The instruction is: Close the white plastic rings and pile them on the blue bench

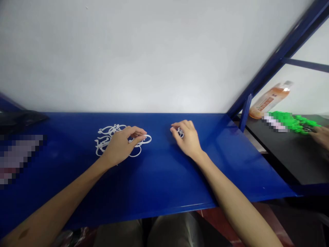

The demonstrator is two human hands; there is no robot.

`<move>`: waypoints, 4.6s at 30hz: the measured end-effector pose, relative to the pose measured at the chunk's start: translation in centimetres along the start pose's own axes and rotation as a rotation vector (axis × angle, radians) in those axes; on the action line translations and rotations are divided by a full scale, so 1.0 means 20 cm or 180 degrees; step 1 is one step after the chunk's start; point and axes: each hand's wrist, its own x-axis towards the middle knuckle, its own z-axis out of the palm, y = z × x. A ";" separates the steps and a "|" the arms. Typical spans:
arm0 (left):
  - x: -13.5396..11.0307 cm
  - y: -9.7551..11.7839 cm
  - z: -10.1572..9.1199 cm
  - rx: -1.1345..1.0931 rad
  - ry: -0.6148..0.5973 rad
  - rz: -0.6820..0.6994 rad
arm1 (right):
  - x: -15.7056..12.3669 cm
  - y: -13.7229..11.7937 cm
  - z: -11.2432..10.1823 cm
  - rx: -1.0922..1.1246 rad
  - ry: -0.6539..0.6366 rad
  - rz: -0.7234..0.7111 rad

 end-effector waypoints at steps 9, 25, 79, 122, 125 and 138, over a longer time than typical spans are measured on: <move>-0.01 0.01 0.02 -0.1349 -0.0470 -0.0554 | -0.09 -0.18 0.09 0.1134 -0.1201 -0.0144; -0.01 -0.01 0.04 -0.1267 -0.0694 -0.0566 | -0.07 -0.15 0.07 0.1529 -0.0842 -0.0414; -0.01 -0.18 -0.02 0.2355 -0.0507 0.0469 | 0.00 0.19 -0.07 -0.0872 -0.0905 -0.0068; -0.06 -0.15 -0.11 0.1293 0.0281 0.0506 | -0.07 -0.11 0.05 0.0787 -0.0593 -0.0017; -0.14 -0.31 -0.33 0.1912 0.0481 -0.0473 | -0.05 -0.11 0.03 0.0663 -0.0425 0.0125; -0.43 -0.53 -0.66 0.2498 0.0157 -0.1950 | -0.05 -0.08 0.04 0.0896 -0.0410 0.0448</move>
